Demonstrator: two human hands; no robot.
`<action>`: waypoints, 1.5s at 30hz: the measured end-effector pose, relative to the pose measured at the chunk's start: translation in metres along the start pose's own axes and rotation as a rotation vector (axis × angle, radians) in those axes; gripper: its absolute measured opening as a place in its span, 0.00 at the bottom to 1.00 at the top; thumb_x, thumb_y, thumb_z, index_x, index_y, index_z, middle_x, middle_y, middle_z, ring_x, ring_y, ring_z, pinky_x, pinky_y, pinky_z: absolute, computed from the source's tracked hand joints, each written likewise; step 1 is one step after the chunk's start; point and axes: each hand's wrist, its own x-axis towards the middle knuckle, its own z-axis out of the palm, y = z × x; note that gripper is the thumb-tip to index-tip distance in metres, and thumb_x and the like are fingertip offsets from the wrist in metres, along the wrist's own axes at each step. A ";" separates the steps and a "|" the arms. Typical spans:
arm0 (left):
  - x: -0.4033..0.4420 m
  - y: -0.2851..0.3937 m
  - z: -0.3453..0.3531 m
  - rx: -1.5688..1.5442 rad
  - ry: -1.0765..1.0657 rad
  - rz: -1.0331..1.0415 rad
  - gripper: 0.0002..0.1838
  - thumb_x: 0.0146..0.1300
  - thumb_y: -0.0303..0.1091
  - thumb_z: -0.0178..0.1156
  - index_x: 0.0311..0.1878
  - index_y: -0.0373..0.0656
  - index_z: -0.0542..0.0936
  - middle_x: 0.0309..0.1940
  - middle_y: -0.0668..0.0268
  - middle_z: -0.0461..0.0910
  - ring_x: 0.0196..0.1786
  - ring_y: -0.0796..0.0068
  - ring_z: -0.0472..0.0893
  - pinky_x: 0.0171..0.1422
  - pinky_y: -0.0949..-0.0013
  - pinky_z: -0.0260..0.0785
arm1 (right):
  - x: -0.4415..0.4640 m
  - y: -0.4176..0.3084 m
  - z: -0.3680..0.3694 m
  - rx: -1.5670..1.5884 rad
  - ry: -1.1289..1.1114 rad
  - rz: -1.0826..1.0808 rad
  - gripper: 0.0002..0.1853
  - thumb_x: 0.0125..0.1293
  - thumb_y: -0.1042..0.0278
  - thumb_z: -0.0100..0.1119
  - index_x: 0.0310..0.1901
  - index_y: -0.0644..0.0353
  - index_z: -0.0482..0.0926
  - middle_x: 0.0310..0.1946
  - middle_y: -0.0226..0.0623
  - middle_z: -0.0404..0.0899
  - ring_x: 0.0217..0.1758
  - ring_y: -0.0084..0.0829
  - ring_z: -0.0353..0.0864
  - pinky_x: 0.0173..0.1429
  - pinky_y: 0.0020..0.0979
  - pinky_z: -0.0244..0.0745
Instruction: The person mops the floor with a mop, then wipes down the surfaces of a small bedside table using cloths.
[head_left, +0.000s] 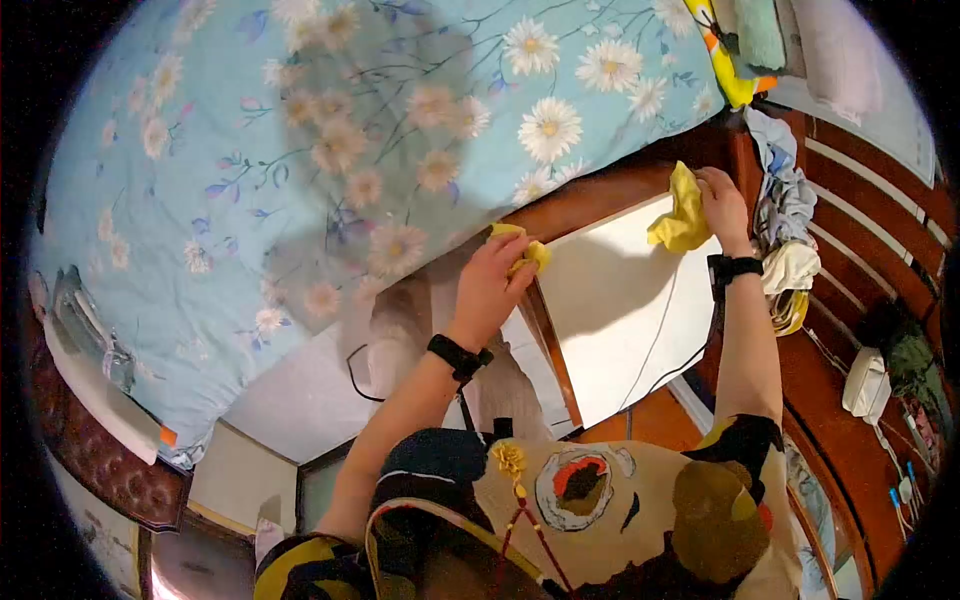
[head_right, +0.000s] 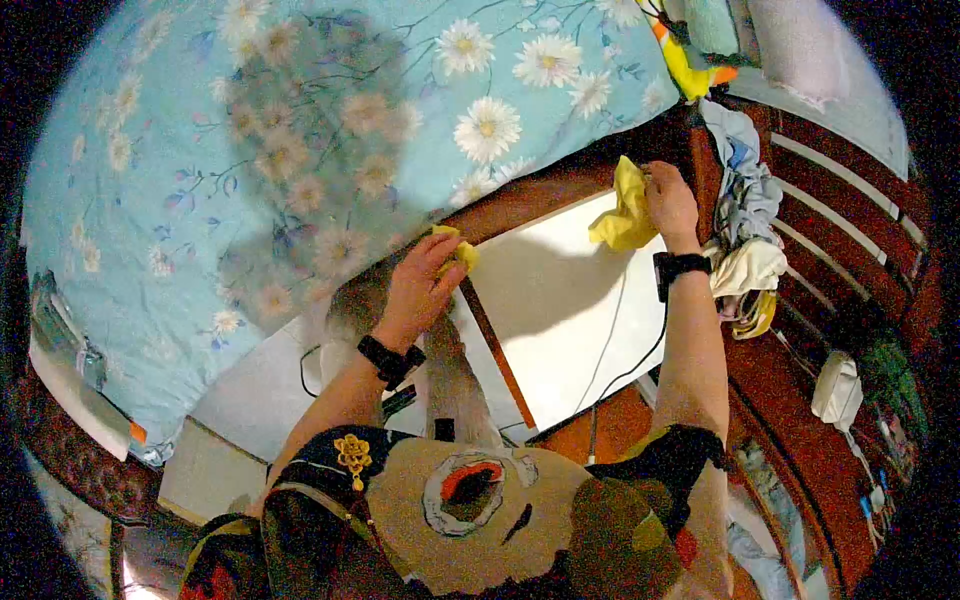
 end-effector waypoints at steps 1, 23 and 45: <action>0.001 -0.004 0.003 0.063 0.001 0.011 0.18 0.57 0.38 0.55 0.50 0.42 0.74 0.51 0.58 0.73 0.51 0.57 0.73 0.55 0.63 0.66 | 0.000 0.019 0.010 0.001 -0.002 0.004 0.13 0.60 0.68 0.51 0.47 0.56 0.76 0.49 0.41 0.75 0.49 0.42 0.76 0.51 0.35 0.70; -0.069 -0.011 0.058 0.076 0.302 -0.031 0.16 0.60 0.37 0.52 0.49 0.40 0.74 0.45 0.58 0.76 0.45 0.56 0.76 0.48 0.63 0.69 | -0.039 -0.010 0.012 -0.150 -0.054 -0.116 0.12 0.62 0.65 0.45 0.45 0.53 0.75 0.42 0.39 0.77 0.41 0.47 0.77 0.42 0.41 0.73; -0.102 -0.005 -0.011 -0.507 0.465 -0.283 0.09 0.59 0.27 0.52 0.43 0.39 0.74 0.40 0.61 0.68 0.42 0.69 0.70 0.46 0.73 0.63 | -0.100 -0.162 -0.040 0.468 -0.166 -0.337 0.15 0.59 0.83 0.49 0.48 0.60 0.76 0.44 0.38 0.71 0.50 0.32 0.70 0.55 0.25 0.62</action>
